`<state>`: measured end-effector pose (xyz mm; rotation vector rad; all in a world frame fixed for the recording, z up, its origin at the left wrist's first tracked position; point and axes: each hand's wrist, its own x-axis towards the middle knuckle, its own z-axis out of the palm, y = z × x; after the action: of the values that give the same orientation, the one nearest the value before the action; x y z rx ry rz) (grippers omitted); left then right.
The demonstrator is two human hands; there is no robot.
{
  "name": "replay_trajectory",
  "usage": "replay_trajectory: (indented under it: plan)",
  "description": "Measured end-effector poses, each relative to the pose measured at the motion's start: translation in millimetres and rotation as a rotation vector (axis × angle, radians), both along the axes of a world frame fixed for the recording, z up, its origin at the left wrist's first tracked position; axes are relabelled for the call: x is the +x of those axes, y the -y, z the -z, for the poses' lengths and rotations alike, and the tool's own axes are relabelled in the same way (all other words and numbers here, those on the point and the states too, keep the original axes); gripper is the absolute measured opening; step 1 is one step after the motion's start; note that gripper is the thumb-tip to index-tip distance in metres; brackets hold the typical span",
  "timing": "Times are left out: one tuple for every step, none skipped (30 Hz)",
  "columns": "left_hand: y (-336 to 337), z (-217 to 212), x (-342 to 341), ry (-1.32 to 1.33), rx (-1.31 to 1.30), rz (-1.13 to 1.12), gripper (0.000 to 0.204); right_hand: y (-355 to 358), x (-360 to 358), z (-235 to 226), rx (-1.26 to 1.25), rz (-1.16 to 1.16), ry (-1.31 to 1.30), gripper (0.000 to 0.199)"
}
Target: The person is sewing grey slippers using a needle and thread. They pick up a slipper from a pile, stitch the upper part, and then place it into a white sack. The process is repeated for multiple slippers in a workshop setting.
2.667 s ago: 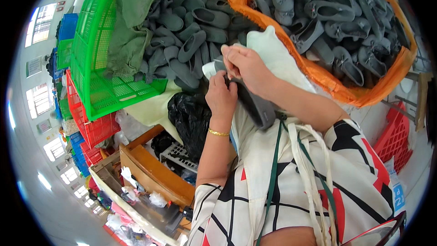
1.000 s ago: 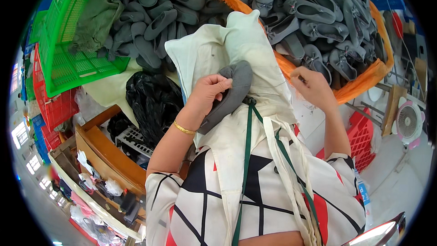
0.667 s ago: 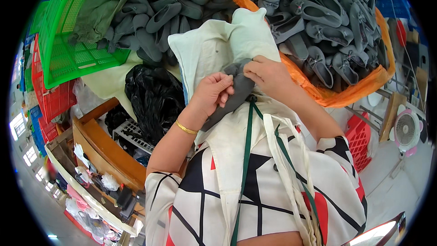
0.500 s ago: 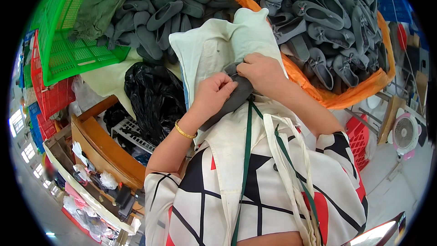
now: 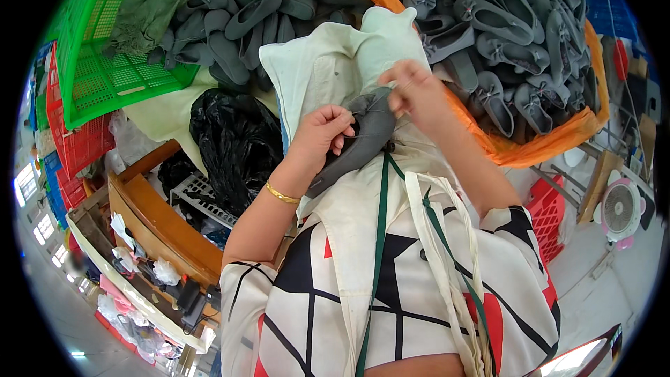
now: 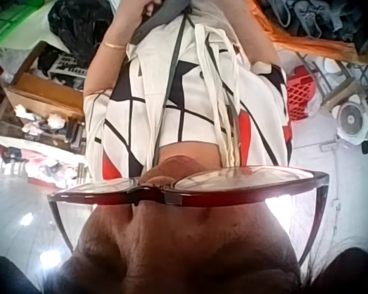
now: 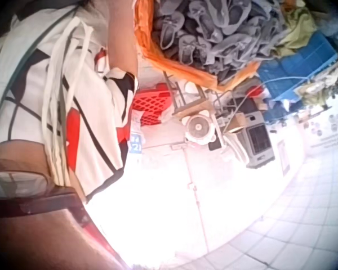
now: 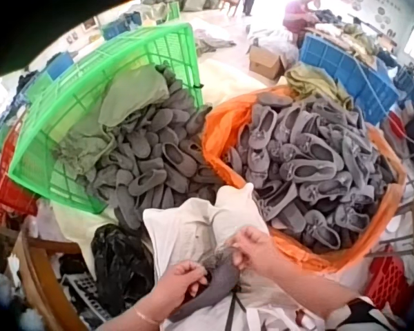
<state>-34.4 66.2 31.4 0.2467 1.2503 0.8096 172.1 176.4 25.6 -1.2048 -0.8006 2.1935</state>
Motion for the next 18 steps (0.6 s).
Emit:
replay_trajectory:
  plan:
    - [2,1,-3,0.069,0.002,-0.042,0.013,-13,16,12,-0.12,0.17,-0.132,0.007]
    - [3,0,-4,0.09,-0.007,-0.048,0.012,-29,37,31,-0.239,0.341,-0.261,0.006]
    - [3,0,-4,0.111,-0.016,-0.054,0.012,-45,66,56,-0.245,0.403,-0.339,0.009]
    - [4,1,-4,0.132,-0.027,-0.065,0.012,-58,82,59,-0.255,0.59,-0.33,0.016]
    - [7,2,-3,0.149,-0.02,-0.073,0.012,-69,108,67,-0.189,0.718,-0.207,0.017]
    - [7,4,-3,0.167,-0.029,-0.084,0.012,-79,132,75,-0.112,0.867,-0.129,0.019]
    - [7,5,-3,0.183,-0.038,-0.093,0.012,-88,154,83,-0.066,1.014,-0.105,0.021]
    - [7,5,-4,0.189,-0.036,-0.094,0.012,-92,170,83,-0.036,1.161,-0.061,0.019]
    - [6,4,-5,0.196,-0.032,-0.09,0.011,-95,188,88,0.058,1.231,0.01,0.018]
    - [6,4,-7,0.201,-0.03,-0.091,0.011,-93,196,86,0.065,1.256,0.035,0.018]
    - [6,4,-7,0.168,-0.029,-0.077,0.011,-90,203,86,0.073,1.281,0.06,0.018]
    - [5,5,-8,0.133,-0.028,-0.062,0.011,-85,201,84,0.093,1.259,0.067,0.018]
    - [5,5,-8,0.098,-0.027,-0.048,0.012,-81,199,83,0.114,1.236,0.075,0.018]
    - [4,4,-9,0.059,-0.006,-0.023,0.012,-77,196,81,0.135,1.213,0.082,0.018]
    - [1,1,-10,0.019,0.015,0.002,0.012,-74,196,79,0.162,1.205,0.093,0.017]
    - [0,-1,-10,-0.021,0.037,0.028,0.013,-72,195,78,0.189,1.196,0.103,0.017]
    - [-1,0,-11,0.03,0.027,-0.009,0.013,-71,195,77,0.216,1.187,0.114,0.017]
    - [-3,2,-14,0.079,0.02,-0.044,0.014,-71,198,79,0.222,1.181,0.11,0.016]
